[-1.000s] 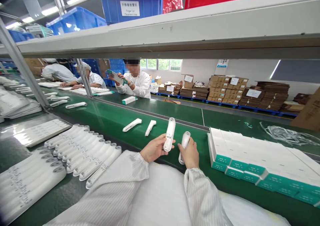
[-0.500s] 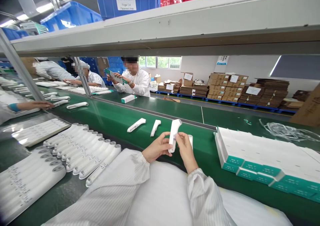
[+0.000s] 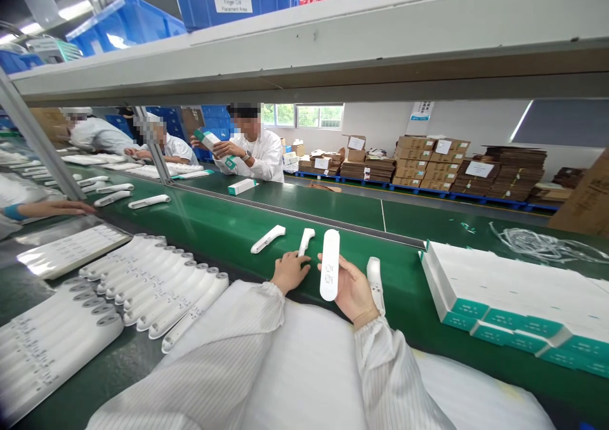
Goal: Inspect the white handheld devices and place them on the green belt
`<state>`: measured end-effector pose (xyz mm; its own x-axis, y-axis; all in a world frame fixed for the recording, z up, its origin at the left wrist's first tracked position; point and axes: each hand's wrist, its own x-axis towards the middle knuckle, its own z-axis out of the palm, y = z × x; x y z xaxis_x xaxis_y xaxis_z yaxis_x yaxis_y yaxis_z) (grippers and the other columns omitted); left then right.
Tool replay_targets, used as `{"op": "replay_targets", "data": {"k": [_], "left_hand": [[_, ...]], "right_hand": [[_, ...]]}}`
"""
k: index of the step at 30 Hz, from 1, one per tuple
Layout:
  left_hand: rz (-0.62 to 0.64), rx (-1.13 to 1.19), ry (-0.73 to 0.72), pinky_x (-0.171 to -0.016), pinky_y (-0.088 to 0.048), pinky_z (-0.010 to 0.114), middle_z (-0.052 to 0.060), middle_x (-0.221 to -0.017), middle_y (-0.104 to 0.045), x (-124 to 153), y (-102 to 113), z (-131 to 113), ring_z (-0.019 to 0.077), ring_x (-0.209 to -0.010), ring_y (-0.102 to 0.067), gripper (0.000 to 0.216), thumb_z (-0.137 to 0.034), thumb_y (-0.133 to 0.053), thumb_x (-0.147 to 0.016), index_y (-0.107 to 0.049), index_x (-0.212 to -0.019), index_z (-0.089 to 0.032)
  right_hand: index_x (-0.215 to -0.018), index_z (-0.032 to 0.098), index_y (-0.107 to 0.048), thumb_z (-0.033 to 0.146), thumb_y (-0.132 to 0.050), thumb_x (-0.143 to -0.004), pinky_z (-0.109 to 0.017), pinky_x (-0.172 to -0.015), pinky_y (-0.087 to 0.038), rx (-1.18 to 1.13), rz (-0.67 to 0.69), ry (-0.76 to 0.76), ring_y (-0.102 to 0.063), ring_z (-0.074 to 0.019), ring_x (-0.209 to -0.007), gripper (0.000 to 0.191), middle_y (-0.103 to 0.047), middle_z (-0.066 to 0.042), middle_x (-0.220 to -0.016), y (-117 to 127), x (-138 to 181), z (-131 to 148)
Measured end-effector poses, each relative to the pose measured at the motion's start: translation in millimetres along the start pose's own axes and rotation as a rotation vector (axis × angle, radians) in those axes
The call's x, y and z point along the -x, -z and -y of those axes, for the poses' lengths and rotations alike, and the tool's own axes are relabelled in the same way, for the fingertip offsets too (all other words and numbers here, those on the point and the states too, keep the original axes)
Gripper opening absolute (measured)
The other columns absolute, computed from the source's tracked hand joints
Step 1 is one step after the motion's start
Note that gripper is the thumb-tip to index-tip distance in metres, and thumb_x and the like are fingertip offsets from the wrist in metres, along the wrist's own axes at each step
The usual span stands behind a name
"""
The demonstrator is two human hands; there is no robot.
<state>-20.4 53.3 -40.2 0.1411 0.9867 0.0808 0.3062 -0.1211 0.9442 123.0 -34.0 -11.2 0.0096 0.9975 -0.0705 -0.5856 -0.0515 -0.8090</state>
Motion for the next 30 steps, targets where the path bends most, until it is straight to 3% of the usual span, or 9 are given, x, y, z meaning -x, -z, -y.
{"op": "replay_targets", "data": {"k": [3,6,10,13,17,19,24,27,30], "left_hand": [[-0.052,0.094,0.097,-0.092,-0.032,0.033,0.007,-0.093,-0.060,-6,2,3,0.0271,-0.115,-0.040,0.011,-0.012,-0.061,-0.067,-0.065,-0.070,-0.022],[-0.102,0.138,0.152,-0.074,-0.040,0.027,0.006,-0.086,-0.061,-11,11,3,0.0211,-0.088,-0.055,0.012,-0.021,-0.058,-0.072,-0.067,-0.080,-0.021],[-0.161,0.197,0.245,-0.053,-0.038,0.021,0.006,-0.084,-0.059,-13,20,3,0.0122,-0.064,-0.054,0.024,-0.026,-0.051,-0.077,-0.063,-0.095,-0.018],[-0.169,0.224,0.289,-0.047,-0.036,0.018,0.004,-0.078,-0.057,-14,20,4,0.0089,-0.057,-0.050,0.021,-0.023,-0.054,-0.073,-0.061,-0.092,-0.017],[-0.135,0.278,0.340,-0.043,-0.032,0.017,-0.001,-0.071,-0.055,-15,18,5,0.0082,-0.050,-0.048,0.043,-0.019,-0.057,-0.070,-0.048,-0.112,-0.021],[-0.057,0.327,0.393,-0.041,-0.031,0.018,0.001,-0.069,-0.056,-14,18,3,0.0089,-0.048,-0.048,0.046,-0.017,-0.056,-0.069,-0.046,-0.114,-0.016],[0.233,0.525,0.505,-0.044,-0.038,0.020,0.013,-0.077,-0.061,-4,23,-9,0.0116,-0.054,-0.055,0.026,-0.010,-0.046,-0.066,-0.056,-0.089,-0.006],[0.400,0.789,0.434,-0.055,-0.044,0.020,0.012,-0.093,-0.062,5,25,-16,0.0123,-0.069,-0.060,0.030,-0.007,-0.044,-0.066,-0.058,-0.092,-0.009],[0.586,0.896,0.306,-0.062,-0.045,0.020,0.011,-0.111,-0.057,14,22,-22,0.0163,-0.090,-0.060,0.035,-0.006,-0.048,-0.067,-0.059,-0.099,-0.013]], "right_hand": [[-0.098,0.019,-0.063,0.036,-0.052,-0.076,-0.033,-0.072,-0.051,-0.017,-0.005,-0.007,-0.061,-0.0237,-0.096,0.030,-0.065,-0.006,-0.108,1,2,1],[-0.099,0.020,-0.063,0.035,-0.053,-0.076,-0.032,-0.074,-0.051,-0.045,-0.012,-0.001,-0.062,-0.0225,-0.096,0.030,-0.065,-0.005,-0.108,2,1,1],[-0.098,0.020,-0.064,0.036,-0.056,-0.074,-0.034,-0.073,-0.052,0.000,-0.028,0.029,-0.063,-0.0231,-0.091,0.030,-0.068,-0.006,-0.102,5,-1,-1],[-0.097,0.020,-0.064,0.035,-0.057,-0.073,-0.033,-0.072,-0.051,0.023,-0.054,0.030,-0.064,-0.0230,-0.089,0.030,-0.068,-0.005,-0.101,7,-4,-4],[-0.097,0.020,-0.064,0.033,-0.059,-0.072,-0.033,-0.071,-0.050,0.010,-0.079,0.015,-0.064,-0.0229,-0.087,0.029,-0.069,-0.005,-0.098,9,-8,-7],[-0.096,0.020,-0.063,0.032,-0.061,-0.071,-0.032,-0.069,-0.050,0.008,-0.086,0.018,-0.065,-0.0225,-0.085,0.029,-0.070,-0.005,-0.095,9,-9,-8],[-0.099,0.022,-0.060,0.034,-0.064,-0.068,-0.030,-0.062,-0.049,0.101,-0.137,0.044,-0.064,-0.0219,-0.084,0.034,-0.069,-0.003,-0.093,13,-11,-6],[-0.104,0.023,-0.057,0.040,-0.064,-0.067,-0.028,-0.060,-0.047,0.249,-0.194,0.072,-0.063,-0.0218,-0.085,0.041,-0.066,-0.003,-0.096,20,-13,-5],[-0.115,0.021,-0.049,0.043,-0.063,-0.064,-0.032,-0.068,-0.046,0.618,-0.350,0.123,-0.061,-0.0224,-0.084,0.057,-0.064,-0.005,-0.097,31,-19,-6]]}}
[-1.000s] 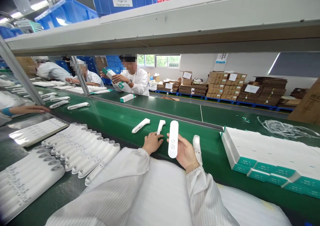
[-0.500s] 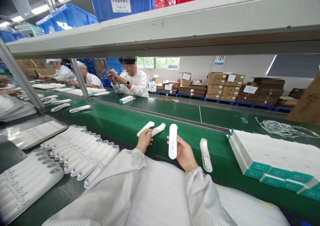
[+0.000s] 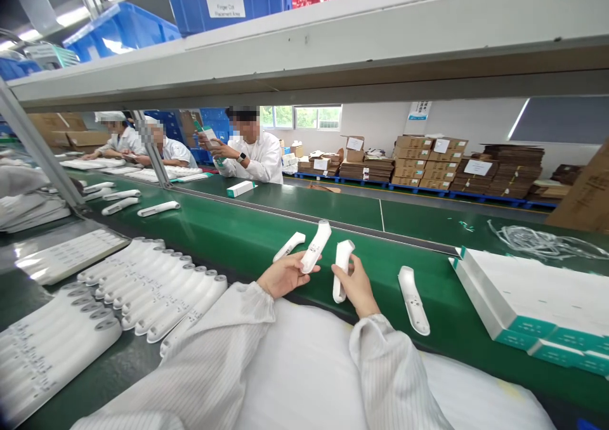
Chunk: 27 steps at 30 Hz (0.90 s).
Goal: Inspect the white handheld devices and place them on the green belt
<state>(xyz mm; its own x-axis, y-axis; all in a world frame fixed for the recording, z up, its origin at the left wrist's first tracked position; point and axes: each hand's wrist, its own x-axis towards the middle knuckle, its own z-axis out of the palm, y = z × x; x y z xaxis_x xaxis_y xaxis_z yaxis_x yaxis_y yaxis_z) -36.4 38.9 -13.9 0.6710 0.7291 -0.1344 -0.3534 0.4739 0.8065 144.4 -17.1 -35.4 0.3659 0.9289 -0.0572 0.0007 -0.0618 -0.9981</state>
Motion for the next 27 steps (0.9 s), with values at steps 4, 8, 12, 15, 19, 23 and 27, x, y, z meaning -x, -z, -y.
{"op": "replay_targets", "data": {"k": [4,8,12,15,19,23,27], "left_hand": [[0.141,-0.106,-0.028,-0.069,-0.044,0.021,0.010,-0.125,-0.049,6,-15,7,0.0215,-0.106,-0.055,0.042,-0.006,-0.059,-0.068,-0.056,-0.109,-0.017],[0.215,-0.087,-0.080,-0.081,-0.043,0.026,0.010,-0.131,-0.044,10,-28,13,0.0246,-0.114,-0.050,0.048,-0.009,-0.064,-0.068,-0.052,-0.114,-0.021],[0.261,-0.063,-0.093,-0.089,-0.041,0.030,0.010,-0.134,-0.041,12,-35,15,0.0256,-0.117,-0.047,0.046,-0.011,-0.061,-0.073,-0.050,-0.117,-0.021],[0.275,-0.052,-0.094,-0.092,-0.040,0.033,0.011,-0.133,-0.042,12,-35,15,0.0260,-0.117,-0.047,0.046,-0.013,-0.060,-0.075,-0.050,-0.119,-0.020],[0.279,-0.056,-0.100,-0.096,-0.037,0.036,0.011,-0.129,-0.046,11,-35,16,0.0257,-0.117,-0.046,0.049,-0.013,-0.062,-0.074,-0.049,-0.121,-0.020],[0.258,-0.165,-0.138,-0.097,-0.036,0.038,0.010,-0.118,-0.055,8,-38,20,0.0233,-0.115,-0.047,0.055,-0.018,-0.064,-0.073,-0.046,-0.124,-0.021],[0.197,-0.428,-0.309,-0.093,-0.039,0.035,0.009,-0.118,-0.054,4,-42,27,0.0218,-0.111,-0.049,0.054,-0.022,-0.065,-0.073,-0.046,-0.124,-0.023]], "right_hand": [[-0.122,0.016,-0.042,0.044,-0.059,-0.066,-0.037,-0.081,-0.041,0.543,-0.197,0.097,-0.057,-0.0259,-0.094,0.065,-0.058,-0.011,-0.104,10,-14,-12],[-0.116,0.013,-0.047,0.038,-0.055,-0.070,-0.036,-0.083,-0.040,0.839,-0.172,0.135,-0.051,-0.0282,-0.105,0.053,-0.054,-0.015,-0.105,22,-22,-23],[-0.104,0.017,-0.054,0.033,-0.055,-0.070,-0.036,-0.085,-0.039,0.906,-0.156,0.144,-0.048,-0.0291,-0.109,0.038,-0.053,-0.014,-0.108,31,-21,-25],[-0.103,0.020,-0.054,0.034,-0.053,-0.072,-0.038,-0.088,-0.038,0.748,-0.252,0.244,-0.049,-0.0277,-0.107,0.034,-0.052,-0.012,-0.113,28,-15,-14],[-0.093,0.022,-0.053,0.048,-0.049,-0.075,-0.034,-0.074,-0.044,0.129,-0.208,0.294,-0.058,-0.0222,-0.091,0.032,-0.059,-0.007,-0.100,9,-2,9],[-0.088,0.023,-0.050,0.046,-0.066,-0.064,-0.029,-0.060,-0.046,-0.212,-0.145,0.275,-0.060,-0.0189,-0.078,0.037,-0.061,-0.002,-0.086,-9,8,23],[-0.090,0.021,-0.053,0.038,-0.071,-0.061,-0.029,-0.067,-0.047,-0.247,-0.135,0.251,-0.059,-0.0187,-0.082,0.039,-0.063,-0.003,-0.089,-12,11,25]]}}
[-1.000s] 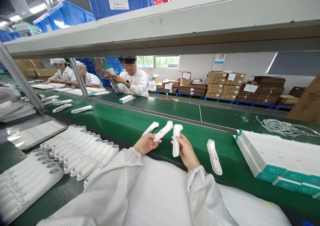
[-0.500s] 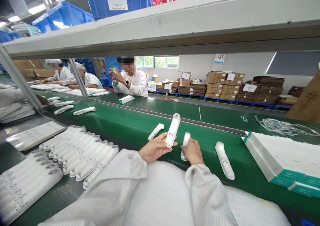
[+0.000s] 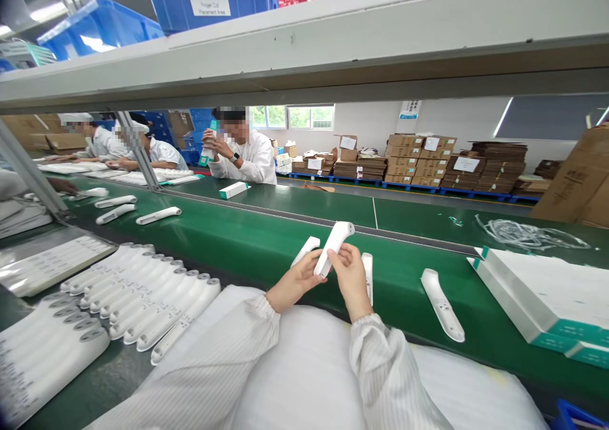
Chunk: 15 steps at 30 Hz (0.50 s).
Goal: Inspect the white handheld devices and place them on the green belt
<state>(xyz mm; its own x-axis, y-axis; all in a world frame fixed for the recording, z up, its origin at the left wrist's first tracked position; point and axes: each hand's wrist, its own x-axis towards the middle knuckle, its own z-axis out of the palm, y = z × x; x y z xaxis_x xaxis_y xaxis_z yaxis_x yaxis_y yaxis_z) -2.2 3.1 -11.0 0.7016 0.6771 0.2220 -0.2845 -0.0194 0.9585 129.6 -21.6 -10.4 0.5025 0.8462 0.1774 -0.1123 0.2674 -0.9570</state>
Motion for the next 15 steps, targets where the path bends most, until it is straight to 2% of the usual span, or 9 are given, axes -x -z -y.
{"op": "replay_targets", "data": {"k": [4,7,9,12,14,15], "left_hand": [[-0.064,-0.377,-0.138,-0.090,-0.040,0.032,0.009,-0.122,-0.051,0,-2,2,0.0220,-0.111,-0.048,0.047,-0.028,-0.062,-0.075,-0.050,-0.121,-0.025],[-0.252,-0.737,-0.240,-0.098,-0.033,0.035,0.007,-0.129,-0.045,-2,4,4,0.0218,-0.121,-0.037,0.035,-0.036,-0.049,-0.083,-0.055,-0.116,-0.027],[-0.340,-0.979,-0.173,-0.103,-0.026,0.040,0.006,-0.132,-0.041,-4,12,10,0.0224,-0.126,-0.030,0.034,-0.038,-0.039,-0.087,-0.056,-0.114,-0.027],[-0.247,-1.251,0.091,-0.098,-0.029,0.047,0.007,-0.125,-0.048,-9,25,23,0.0267,-0.121,-0.036,0.032,-0.038,-0.038,-0.087,-0.059,-0.109,-0.026],[-0.196,-1.317,0.181,-0.092,-0.034,0.045,0.009,-0.114,-0.056,-12,30,28,0.0273,-0.112,-0.045,0.030,-0.031,-0.039,-0.086,-0.062,-0.105,-0.025],[-0.213,-1.313,0.188,-0.090,-0.035,0.043,0.009,-0.110,-0.058,-13,32,29,0.0268,-0.107,-0.048,0.030,-0.026,-0.039,-0.086,-0.063,-0.103,-0.023]], "right_hand": [[-0.087,0.020,-0.060,0.036,-0.066,-0.067,-0.027,-0.068,-0.047,-0.171,0.057,-0.142,-0.060,-0.0171,-0.082,0.027,-0.065,-0.002,-0.087,5,-2,-1],[-0.084,0.019,-0.063,0.029,-0.058,-0.074,-0.026,-0.066,-0.050,-0.426,0.103,-0.306,-0.062,-0.0167,-0.082,0.015,-0.068,-0.002,-0.085,12,-5,-1],[-0.086,0.018,-0.064,0.022,-0.052,-0.076,-0.026,-0.067,-0.051,-0.568,0.119,-0.409,-0.063,-0.0168,-0.081,0.017,-0.069,-0.003,-0.084,18,-7,1],[-0.097,0.017,-0.063,0.018,-0.048,-0.076,-0.027,-0.069,-0.053,-0.707,0.171,-0.481,-0.065,-0.0165,-0.080,0.026,-0.070,-0.004,-0.085,26,-6,6],[-0.105,0.017,-0.061,0.018,-0.046,-0.077,-0.027,-0.071,-0.053,-0.756,0.216,-0.490,-0.065,-0.0160,-0.080,0.031,-0.070,-0.003,-0.088,29,-4,10],[-0.108,0.017,-0.060,0.018,-0.045,-0.078,-0.027,-0.072,-0.053,-0.767,0.241,-0.489,-0.066,-0.0159,-0.080,0.034,-0.070,-0.003,-0.090,30,-3,11]]}}
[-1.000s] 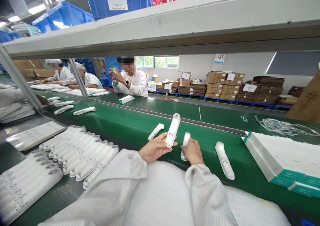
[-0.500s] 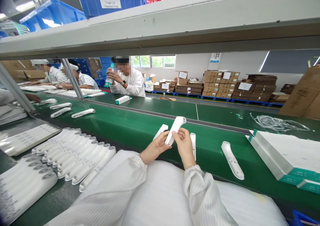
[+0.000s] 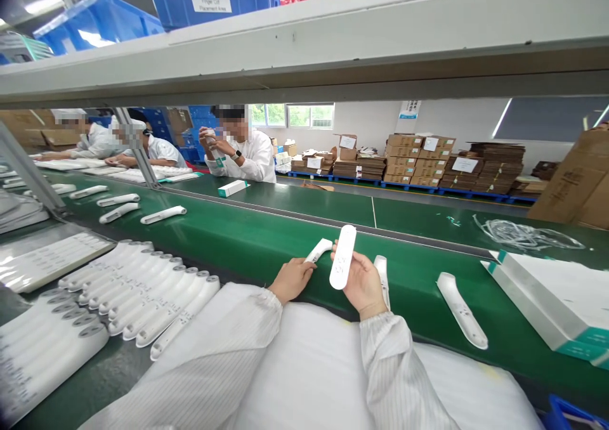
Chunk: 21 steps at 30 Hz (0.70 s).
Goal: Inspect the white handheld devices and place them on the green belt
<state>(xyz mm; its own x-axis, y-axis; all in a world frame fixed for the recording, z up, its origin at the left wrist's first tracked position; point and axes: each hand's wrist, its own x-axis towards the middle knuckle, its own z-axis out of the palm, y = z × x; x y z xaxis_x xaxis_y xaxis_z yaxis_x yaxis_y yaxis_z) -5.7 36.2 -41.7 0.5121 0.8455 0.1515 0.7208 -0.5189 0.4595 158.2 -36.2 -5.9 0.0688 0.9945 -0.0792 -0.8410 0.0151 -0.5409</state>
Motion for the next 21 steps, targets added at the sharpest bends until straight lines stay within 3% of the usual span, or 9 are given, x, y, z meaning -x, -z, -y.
{"op": "replay_targets", "data": {"k": [4,7,10,12,15,18,21], "left_hand": [[-0.104,0.297,0.179,-0.076,-0.041,0.031,0.008,-0.096,-0.064,-5,7,4,0.0203,-0.083,-0.058,0.027,-0.019,-0.042,-0.082,-0.067,-0.091,-0.021],[-0.127,0.741,0.364,-0.055,-0.039,0.023,0.006,-0.087,-0.063,-6,14,8,0.0114,-0.058,-0.056,0.024,-0.022,-0.043,-0.080,-0.063,-0.092,-0.019],[-0.040,1.217,0.526,-0.046,-0.033,0.018,0.006,-0.084,-0.061,-2,20,10,0.0095,-0.056,-0.055,0.029,-0.017,-0.048,-0.073,-0.055,-0.101,-0.016],[0.090,1.430,0.516,-0.045,-0.033,0.017,0.008,-0.090,-0.061,2,25,8,0.0113,-0.065,-0.059,0.036,-0.010,-0.049,-0.066,-0.054,-0.102,-0.013],[0.227,1.567,0.398,-0.045,-0.034,0.015,0.009,-0.102,-0.058,8,30,1,0.0123,-0.074,-0.059,0.040,-0.003,-0.047,-0.057,-0.057,-0.096,-0.012],[0.244,1.583,0.386,-0.041,-0.030,0.016,0.007,-0.099,-0.056,12,31,-6,0.0084,-0.063,-0.054,0.043,-0.001,-0.047,-0.055,-0.055,-0.095,-0.014],[0.203,1.593,0.402,-0.039,-0.025,0.016,0.003,-0.086,-0.054,13,29,-15,0.0062,-0.055,-0.048,0.034,-0.011,-0.054,-0.063,-0.050,-0.096,-0.018]], "right_hand": [[-0.118,0.018,-0.054,0.019,-0.043,-0.079,-0.028,-0.068,-0.054,0.018,0.050,-0.018,-0.066,-0.0160,-0.076,0.041,-0.070,-0.003,-0.094,-2,5,1],[-0.121,0.019,-0.052,0.019,-0.042,-0.078,-0.028,-0.069,-0.053,0.028,0.054,-0.012,-0.066,-0.0157,-0.077,0.043,-0.070,-0.002,-0.095,-1,6,0],[-0.120,0.021,-0.052,0.021,-0.044,-0.078,-0.028,-0.067,-0.053,0.075,0.102,0.000,-0.066,-0.0154,-0.076,0.043,-0.070,-0.001,-0.093,0,5,0],[-0.119,0.022,-0.053,0.022,-0.044,-0.078,-0.027,-0.063,-0.053,0.098,0.138,0.010,-0.065,-0.0151,-0.073,0.043,-0.070,-0.001,-0.092,1,5,0],[-0.119,0.022,-0.053,0.022,-0.042,-0.078,-0.028,-0.060,-0.052,0.105,0.150,0.026,-0.065,-0.0159,-0.072,0.042,-0.069,-0.002,-0.093,1,4,-1],[-0.121,0.023,-0.051,0.022,-0.044,-0.077,-0.029,-0.062,-0.052,0.123,0.141,0.044,-0.065,-0.0166,-0.074,0.044,-0.070,-0.001,-0.093,0,5,-2],[-0.121,0.024,-0.051,0.023,-0.046,-0.076,-0.028,-0.064,-0.052,0.131,0.127,0.044,-0.065,-0.0161,-0.074,0.045,-0.070,0.000,-0.091,-1,5,-2]]}}
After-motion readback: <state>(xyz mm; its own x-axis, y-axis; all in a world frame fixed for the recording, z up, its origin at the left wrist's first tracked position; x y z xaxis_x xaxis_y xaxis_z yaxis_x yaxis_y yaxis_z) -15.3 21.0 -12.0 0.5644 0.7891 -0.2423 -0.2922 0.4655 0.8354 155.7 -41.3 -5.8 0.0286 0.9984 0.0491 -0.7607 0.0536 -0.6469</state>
